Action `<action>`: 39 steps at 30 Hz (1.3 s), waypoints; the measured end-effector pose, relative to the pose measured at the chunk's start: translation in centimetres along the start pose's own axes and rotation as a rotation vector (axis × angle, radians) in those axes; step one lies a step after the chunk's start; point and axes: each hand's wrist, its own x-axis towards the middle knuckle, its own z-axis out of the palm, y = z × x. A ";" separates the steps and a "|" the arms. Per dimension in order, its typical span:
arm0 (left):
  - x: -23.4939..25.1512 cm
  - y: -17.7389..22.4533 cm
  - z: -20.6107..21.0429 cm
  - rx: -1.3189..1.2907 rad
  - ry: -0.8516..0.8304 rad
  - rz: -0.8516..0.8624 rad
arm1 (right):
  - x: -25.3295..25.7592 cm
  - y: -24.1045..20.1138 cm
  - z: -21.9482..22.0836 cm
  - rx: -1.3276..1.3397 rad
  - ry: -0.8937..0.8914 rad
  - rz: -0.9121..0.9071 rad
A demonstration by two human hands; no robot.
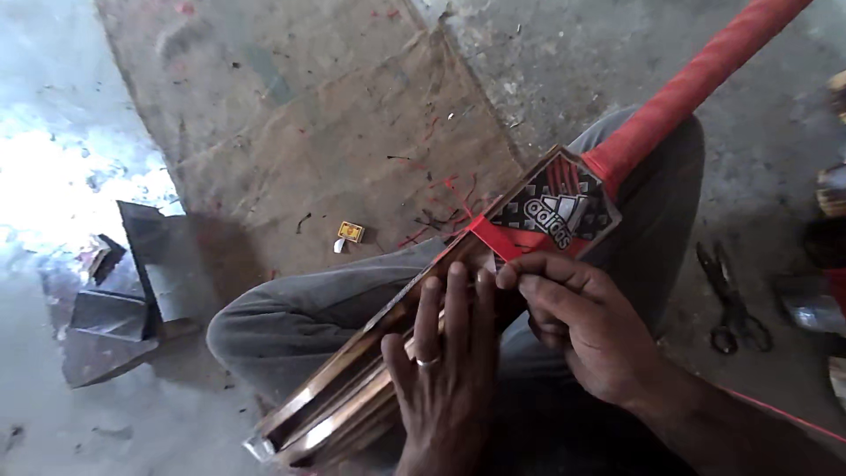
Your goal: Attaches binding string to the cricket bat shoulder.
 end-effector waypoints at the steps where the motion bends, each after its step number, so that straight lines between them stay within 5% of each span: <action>1: 0.3 -0.2 0.7 0.023 0.027 0.003 | -0.4 0.3 -0.3 -0.006 0.003 0.015; 10: 1.4 -1.1 0.5 -0.046 0.040 0.066 | -5.5 5.6 -4.2 0.216 0.097 0.057; 16: 1.9 -1.4 -0.3 -0.078 -0.007 0.110 | -5.1 6.8 -4.6 0.309 0.065 0.215; 22: 2.7 -2.0 -0.9 -0.135 -0.042 0.146 | -4.7 6.9 -4.7 0.399 0.014 0.172; 28: 4.9 -5.1 -4.5 -0.520 -0.281 0.246 | -4.2 4.3 -3.2 0.298 -0.131 0.014; 34: 6.1 -8.0 -3.5 -1.136 -0.703 0.116 | -2.7 3.3 -2.0 0.258 -0.106 -0.005; 39: 4.0 -5.4 -2.7 -0.410 -0.072 0.021 | -0.5 3.1 -1.2 0.163 -0.020 0.054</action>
